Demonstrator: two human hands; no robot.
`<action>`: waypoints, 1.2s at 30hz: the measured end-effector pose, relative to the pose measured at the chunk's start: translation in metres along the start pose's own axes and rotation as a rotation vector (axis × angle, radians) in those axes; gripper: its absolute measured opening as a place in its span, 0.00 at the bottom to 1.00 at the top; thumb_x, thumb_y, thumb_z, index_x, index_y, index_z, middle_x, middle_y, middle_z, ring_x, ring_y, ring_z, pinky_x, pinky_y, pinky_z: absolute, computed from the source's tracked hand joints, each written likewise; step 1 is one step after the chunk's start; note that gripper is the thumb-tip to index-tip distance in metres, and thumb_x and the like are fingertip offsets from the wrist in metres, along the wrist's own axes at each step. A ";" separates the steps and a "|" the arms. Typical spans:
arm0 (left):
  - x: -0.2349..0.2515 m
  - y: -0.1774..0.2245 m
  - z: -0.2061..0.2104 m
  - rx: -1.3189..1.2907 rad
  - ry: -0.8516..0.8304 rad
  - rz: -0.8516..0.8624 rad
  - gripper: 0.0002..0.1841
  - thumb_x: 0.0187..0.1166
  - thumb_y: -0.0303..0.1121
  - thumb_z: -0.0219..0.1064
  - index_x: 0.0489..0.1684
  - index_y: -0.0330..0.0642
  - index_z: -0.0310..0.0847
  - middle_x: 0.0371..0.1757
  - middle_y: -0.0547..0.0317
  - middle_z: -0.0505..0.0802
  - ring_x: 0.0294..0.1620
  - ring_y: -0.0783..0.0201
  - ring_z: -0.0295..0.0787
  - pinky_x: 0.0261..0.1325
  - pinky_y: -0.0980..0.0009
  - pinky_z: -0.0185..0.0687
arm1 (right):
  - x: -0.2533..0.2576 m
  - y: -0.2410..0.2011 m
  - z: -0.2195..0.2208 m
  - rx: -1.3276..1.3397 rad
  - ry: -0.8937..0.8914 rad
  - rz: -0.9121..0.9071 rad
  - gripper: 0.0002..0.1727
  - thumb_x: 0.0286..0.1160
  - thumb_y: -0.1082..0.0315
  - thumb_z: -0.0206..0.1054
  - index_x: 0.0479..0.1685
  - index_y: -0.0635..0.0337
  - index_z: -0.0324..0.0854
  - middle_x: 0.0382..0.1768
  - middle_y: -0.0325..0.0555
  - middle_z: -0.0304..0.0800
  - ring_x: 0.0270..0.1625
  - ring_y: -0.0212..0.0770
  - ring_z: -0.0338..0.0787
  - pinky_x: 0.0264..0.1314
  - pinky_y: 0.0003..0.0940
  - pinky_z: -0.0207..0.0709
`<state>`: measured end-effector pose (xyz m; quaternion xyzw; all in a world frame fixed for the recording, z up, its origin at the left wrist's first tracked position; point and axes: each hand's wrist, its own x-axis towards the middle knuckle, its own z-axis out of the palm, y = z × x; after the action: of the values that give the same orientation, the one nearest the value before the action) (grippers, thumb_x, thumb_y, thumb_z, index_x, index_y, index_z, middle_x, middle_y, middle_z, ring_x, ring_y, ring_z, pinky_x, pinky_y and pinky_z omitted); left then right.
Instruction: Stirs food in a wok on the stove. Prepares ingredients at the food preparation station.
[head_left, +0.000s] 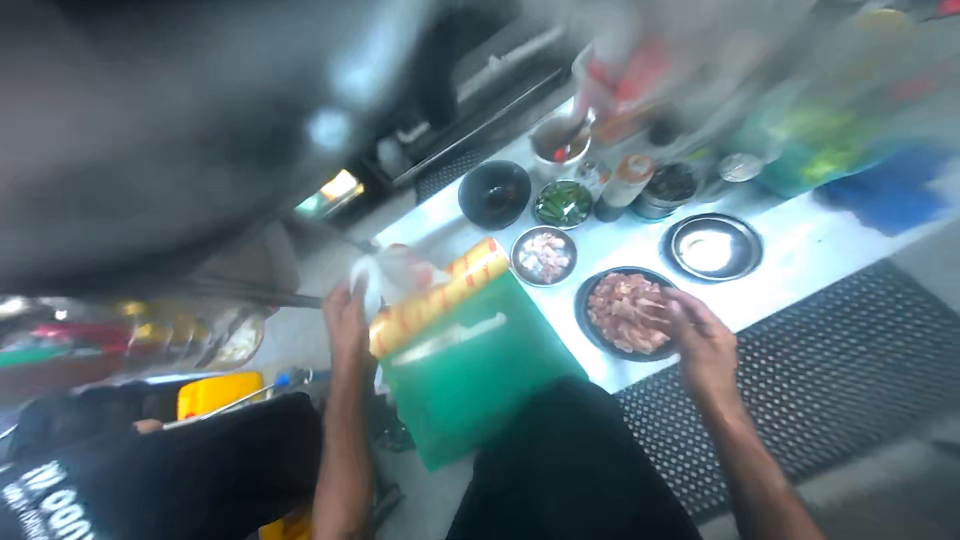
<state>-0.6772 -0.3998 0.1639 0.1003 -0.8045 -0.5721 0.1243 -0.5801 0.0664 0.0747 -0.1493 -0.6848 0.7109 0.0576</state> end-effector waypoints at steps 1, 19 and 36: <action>-0.026 0.012 -0.001 -0.104 -0.017 -0.003 0.10 0.88 0.30 0.57 0.47 0.37 0.84 0.31 0.63 0.93 0.29 0.69 0.90 0.36 0.68 0.91 | -0.006 -0.005 0.019 0.036 -0.117 -0.019 0.20 0.88 0.66 0.53 0.72 0.66 0.76 0.60 0.50 0.91 0.55 0.44 0.94 0.60 0.43 0.90; -0.252 -0.090 0.037 0.041 -0.492 -0.300 0.15 0.84 0.34 0.65 0.60 0.35 0.88 0.53 0.53 0.96 0.54 0.65 0.93 0.62 0.63 0.89 | -0.115 0.046 0.151 -0.655 -1.084 -0.115 0.18 0.86 0.57 0.63 0.50 0.63 0.91 0.44 0.57 0.94 0.51 0.55 0.92 0.61 0.57 0.81; -0.259 -0.121 0.040 -0.017 -0.277 -0.428 0.11 0.82 0.28 0.66 0.55 0.32 0.87 0.44 0.52 0.94 0.41 0.67 0.91 0.49 0.70 0.88 | -0.135 0.047 0.112 -0.473 -1.007 -0.255 0.17 0.88 0.59 0.62 0.46 0.64 0.89 0.40 0.52 0.91 0.43 0.41 0.90 0.54 0.35 0.82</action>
<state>-0.4414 -0.3246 0.0153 0.1877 -0.7696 -0.6002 -0.1102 -0.4787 -0.0817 0.0478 0.2830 -0.7809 0.5093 -0.2253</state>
